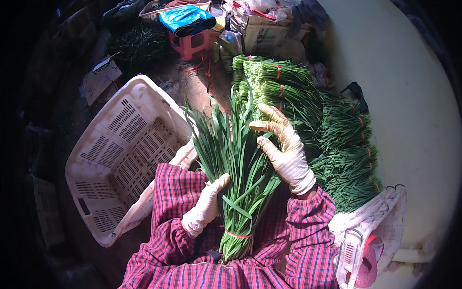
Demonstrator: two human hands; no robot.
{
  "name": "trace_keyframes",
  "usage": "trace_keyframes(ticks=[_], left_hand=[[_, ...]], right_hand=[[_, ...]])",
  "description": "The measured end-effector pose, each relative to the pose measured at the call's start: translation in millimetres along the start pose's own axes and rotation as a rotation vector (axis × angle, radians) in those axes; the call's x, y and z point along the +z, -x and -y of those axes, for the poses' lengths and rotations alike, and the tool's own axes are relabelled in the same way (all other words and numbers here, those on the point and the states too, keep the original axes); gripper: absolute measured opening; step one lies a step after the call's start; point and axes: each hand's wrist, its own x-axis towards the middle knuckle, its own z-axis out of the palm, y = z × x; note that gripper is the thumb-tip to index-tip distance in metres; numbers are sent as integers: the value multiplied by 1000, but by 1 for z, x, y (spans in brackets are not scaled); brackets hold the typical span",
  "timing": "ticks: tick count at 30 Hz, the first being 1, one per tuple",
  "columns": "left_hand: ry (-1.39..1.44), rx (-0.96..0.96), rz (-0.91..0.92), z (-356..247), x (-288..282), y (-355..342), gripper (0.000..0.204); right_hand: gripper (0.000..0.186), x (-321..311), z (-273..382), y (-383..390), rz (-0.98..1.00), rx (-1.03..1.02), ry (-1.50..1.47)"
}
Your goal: The person picks up bundles of green leafy vegetables, adjusts them with both hands, and places them into a white plastic basket. The person repeats this process for multiple bundles throughout the clip.
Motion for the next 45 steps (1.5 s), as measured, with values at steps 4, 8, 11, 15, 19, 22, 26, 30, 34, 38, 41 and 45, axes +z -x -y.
trace_keyframes(ticks=[4,8,11,15,19,22,26,30,34,38,41,45], left_hand=[[29,-15,-20,1,-3,-2,26],[112,-53,-49,0,-6,-3,28],[0,-22,5,-3,-2,-2,28],[-296,257,97,-8,5,6,37],[-244,199,50,-13,6,10,43],[-243,159,82,-12,4,7,41],[-202,173,60,-10,2,5,37],[-13,154,-27,-22,5,1,31],[172,184,-69,-39,14,-9,27],[220,161,-138,-50,32,-22,26],[-230,382,-78,-72,26,-25,32],[-615,717,-253,-87,13,-7,58]], right_hand=[[30,-10,-9,18,-297,99,-76],[36,-15,-1,63,-515,488,-364],[36,2,12,87,-71,882,-252],[28,38,37,98,0,878,-230],[30,45,53,95,-43,907,-244],[31,50,53,96,-187,793,-284],[34,46,37,102,-38,954,-188],[50,22,13,118,-193,566,-546],[45,7,4,151,-75,682,-779],[43,12,17,178,333,1065,-1160],[47,7,23,176,227,1070,-1410],[54,-23,30,165,-102,1216,-1725]])
